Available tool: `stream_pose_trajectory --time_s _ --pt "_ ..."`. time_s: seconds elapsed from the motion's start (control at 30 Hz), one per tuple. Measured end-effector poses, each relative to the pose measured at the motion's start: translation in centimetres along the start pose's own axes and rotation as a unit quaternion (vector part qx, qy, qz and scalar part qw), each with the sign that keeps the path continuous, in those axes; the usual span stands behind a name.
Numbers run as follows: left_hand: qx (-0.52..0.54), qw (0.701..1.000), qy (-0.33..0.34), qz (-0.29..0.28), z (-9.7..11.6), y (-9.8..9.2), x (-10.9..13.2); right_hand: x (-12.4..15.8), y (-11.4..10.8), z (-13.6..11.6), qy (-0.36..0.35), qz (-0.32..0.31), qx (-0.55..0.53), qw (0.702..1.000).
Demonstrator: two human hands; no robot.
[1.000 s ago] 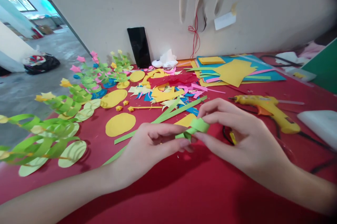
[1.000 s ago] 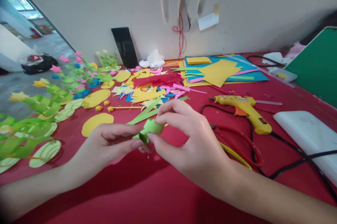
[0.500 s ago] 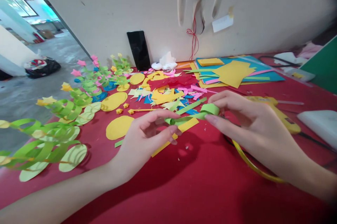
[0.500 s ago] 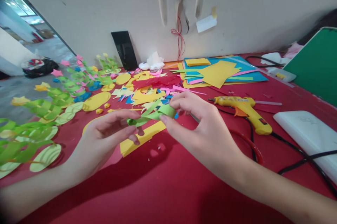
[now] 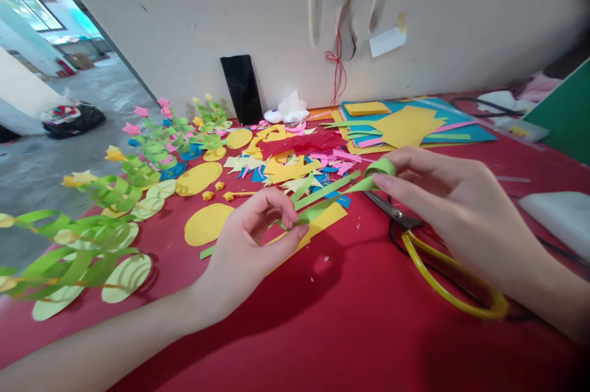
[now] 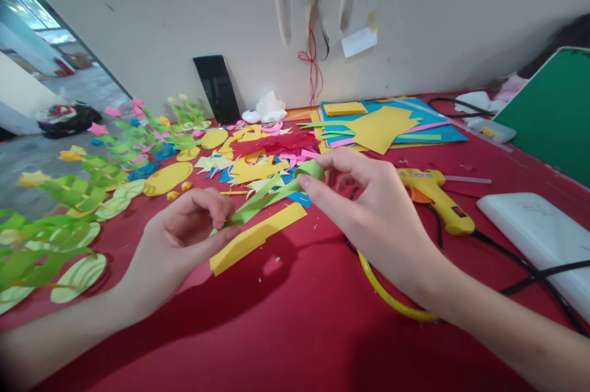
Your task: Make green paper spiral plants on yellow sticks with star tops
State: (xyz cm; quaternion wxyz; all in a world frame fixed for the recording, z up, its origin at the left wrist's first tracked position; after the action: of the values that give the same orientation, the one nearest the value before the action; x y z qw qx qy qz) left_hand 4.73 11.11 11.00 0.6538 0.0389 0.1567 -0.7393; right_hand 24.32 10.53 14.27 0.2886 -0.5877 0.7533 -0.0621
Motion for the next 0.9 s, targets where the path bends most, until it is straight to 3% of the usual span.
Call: stream_pose_trajectory --time_s 0.23,0.43,0.67,0.77,0.9 --pt "0.006 0.999 0.01 0.039 -0.1 -0.5 0.0 -0.3 -0.6 -0.1 -0.02 0.044 0.023 0.999" --pt "0.093 0.989 -0.012 0.118 -0.5 -1.3 -0.5 -0.3 -0.9 -0.2 -0.034 0.08 0.049 0.995" --pt "0.134 0.98 -0.062 0.131 -1.1 -1.4 -0.8 -0.6 -1.6 0.1 0.003 0.118 0.039 0.992" --pt "0.154 0.98 -0.068 0.105 -1.2 -1.0 -0.6 -0.3 -1.0 0.2 0.009 0.077 -0.003 0.997" --pt "0.167 0.979 -0.108 -0.034 -1.3 0.7 0.0 0.6 0.8 -0.1 0.024 -0.048 -0.046 0.998"
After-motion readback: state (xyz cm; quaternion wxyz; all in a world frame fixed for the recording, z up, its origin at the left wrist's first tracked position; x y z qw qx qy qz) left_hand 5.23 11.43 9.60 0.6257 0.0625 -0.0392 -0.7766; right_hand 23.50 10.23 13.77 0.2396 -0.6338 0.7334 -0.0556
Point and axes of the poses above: each hand's wrist, its own x-axis away from the middle knuckle, its own y-axis out of the palm, z = x × y, the point moved 5 cm from there along -x, towards the middle knuckle, and after that the axes turned 10 degrees about z, right-handed, at the moved point
